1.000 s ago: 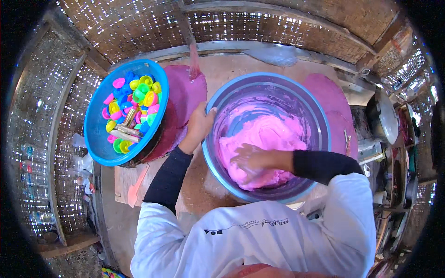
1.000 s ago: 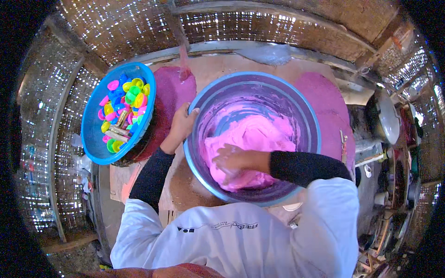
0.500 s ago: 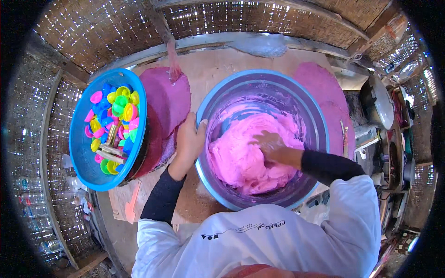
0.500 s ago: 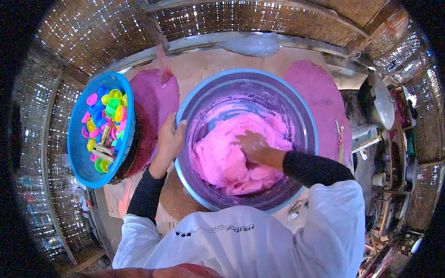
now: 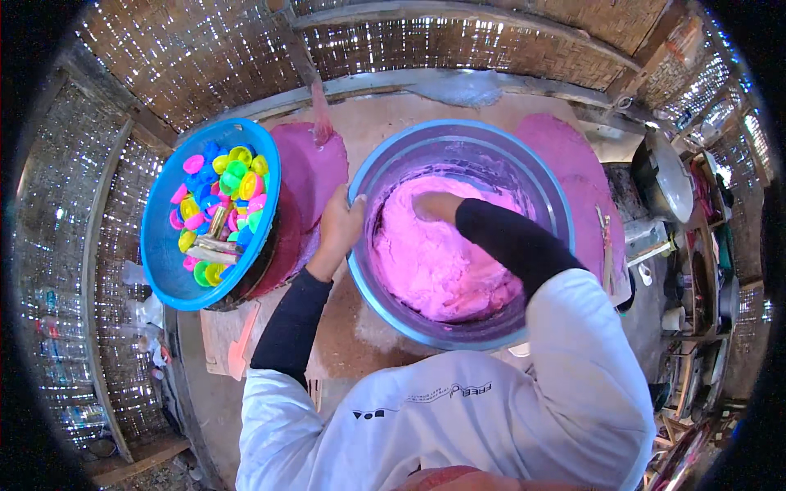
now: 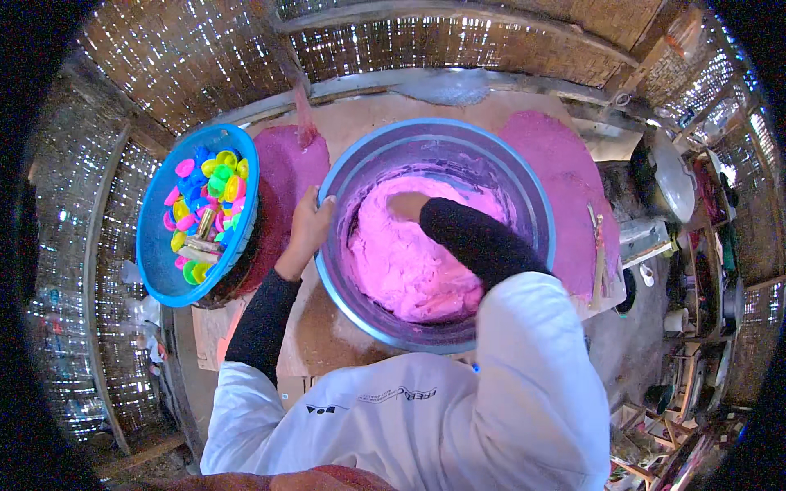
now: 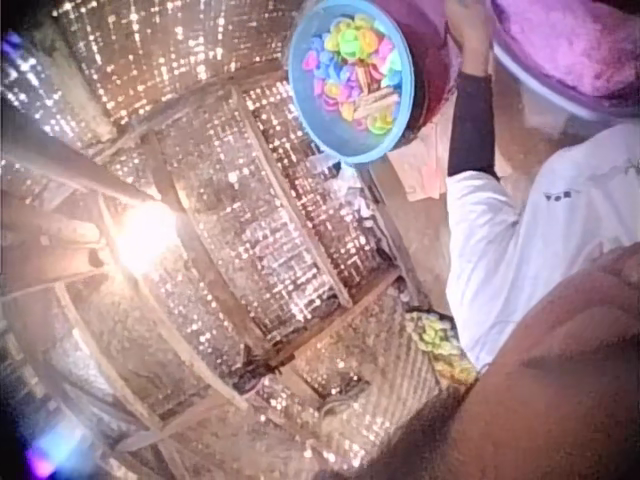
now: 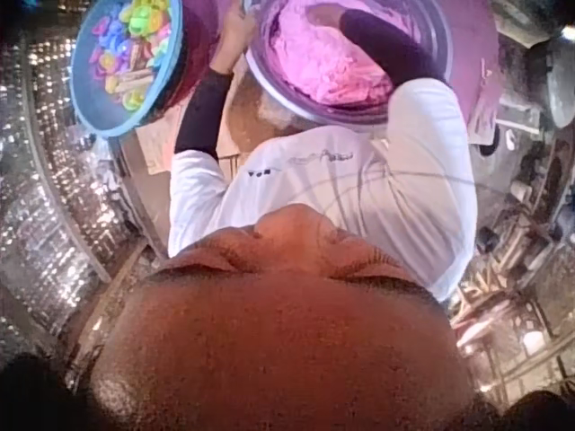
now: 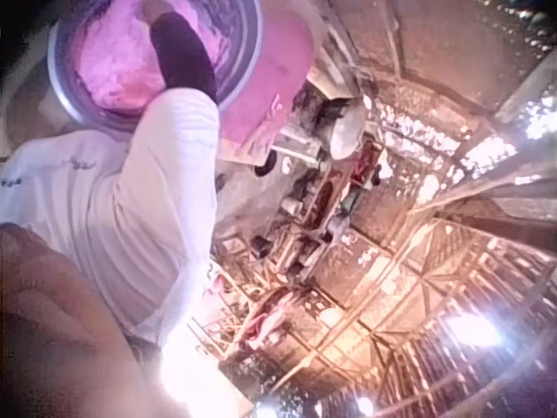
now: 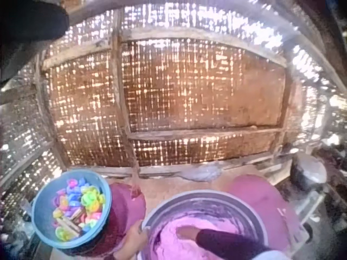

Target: The person kneads a large mass of pink dough inside a blue plastic basin using their hands. They repeatedly press, fold, and turn the dough to mix it thoroughly. The workspace includes a wooden table and a basket of colorful plastic molds nearby.

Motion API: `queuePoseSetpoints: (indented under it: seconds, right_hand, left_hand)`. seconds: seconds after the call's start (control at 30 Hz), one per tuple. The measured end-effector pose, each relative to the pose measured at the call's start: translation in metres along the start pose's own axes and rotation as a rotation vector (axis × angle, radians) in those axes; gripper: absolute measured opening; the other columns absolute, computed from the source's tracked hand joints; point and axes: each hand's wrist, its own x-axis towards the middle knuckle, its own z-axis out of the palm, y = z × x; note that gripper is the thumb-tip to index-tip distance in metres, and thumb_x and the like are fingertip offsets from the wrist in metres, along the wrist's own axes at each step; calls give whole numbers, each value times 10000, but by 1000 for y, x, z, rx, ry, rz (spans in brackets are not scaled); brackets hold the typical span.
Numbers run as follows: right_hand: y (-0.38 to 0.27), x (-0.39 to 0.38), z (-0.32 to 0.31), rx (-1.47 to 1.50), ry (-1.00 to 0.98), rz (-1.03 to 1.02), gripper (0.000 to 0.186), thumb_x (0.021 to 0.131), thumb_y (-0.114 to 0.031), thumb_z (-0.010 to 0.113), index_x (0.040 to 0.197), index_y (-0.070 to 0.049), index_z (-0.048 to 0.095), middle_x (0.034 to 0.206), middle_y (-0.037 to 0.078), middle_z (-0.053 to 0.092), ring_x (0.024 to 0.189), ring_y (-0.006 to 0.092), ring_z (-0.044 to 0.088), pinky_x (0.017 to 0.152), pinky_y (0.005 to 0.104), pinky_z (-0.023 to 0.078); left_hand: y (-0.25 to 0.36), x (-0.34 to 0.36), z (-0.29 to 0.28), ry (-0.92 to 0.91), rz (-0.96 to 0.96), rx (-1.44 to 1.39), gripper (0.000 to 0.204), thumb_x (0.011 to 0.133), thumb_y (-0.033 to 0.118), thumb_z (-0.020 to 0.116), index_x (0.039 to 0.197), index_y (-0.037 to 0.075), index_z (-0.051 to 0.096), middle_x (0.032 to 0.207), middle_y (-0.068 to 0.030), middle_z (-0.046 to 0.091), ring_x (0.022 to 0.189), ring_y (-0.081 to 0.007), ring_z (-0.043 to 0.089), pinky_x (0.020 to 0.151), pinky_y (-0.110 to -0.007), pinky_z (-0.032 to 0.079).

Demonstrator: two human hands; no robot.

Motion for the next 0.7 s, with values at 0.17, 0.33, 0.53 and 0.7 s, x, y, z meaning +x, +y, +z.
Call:
queuePoseSetpoints:
  seconds: [0.17, 0.33, 0.53, 0.7]
  right_hand:
    - [-86, -47, -42, 93, -284, 136, 479, 775, -476, 601, 757, 2, 577, 772, 134, 608, 627, 217, 539, 570, 395, 422]
    - [-108, -52, 14, -44, -297, 304, 579, 703, -598, 635, 711, -19, 623, 643, 132, 594, 565, 257, 560, 563, 408, 444]
    - [-37, 12, 33, -252, 94, 289, 511, 612, -506, 704, 778, -27, 645, 819, 165, 638, 726, 317, 612, 658, 426, 488]
    - [-30, 60, 34, -561, 72, 82, 207, 656, -196, 605, 788, -45, 658, 798, 143, 654, 747, 292, 642, 639, 419, 509]
  left_hand:
    - [10, -10, -6, -1, -103, 66, 252, 835, 198, 542, 920, -36, 505, 778, -255, 573, 735, -410, 572, 663, -448, 420]
    - [5, -13, 1, 20, -70, 3, 250, 835, 191, 541, 909, -43, 490, 773, -259, 565, 729, -413, 564, 653, -447, 413]
    - [-2, -27, 4, 96, -117, -83, 227, 816, 154, 546, 915, -40, 482, 813, -267, 558, 767, -412, 557, 672, -436, 414]
    - [32, -91, 9, 290, -178, -148, 253, 807, 107, 526, 1009, -40, 488, 890, -212, 547, 848, -326, 546, 775, -402, 411]
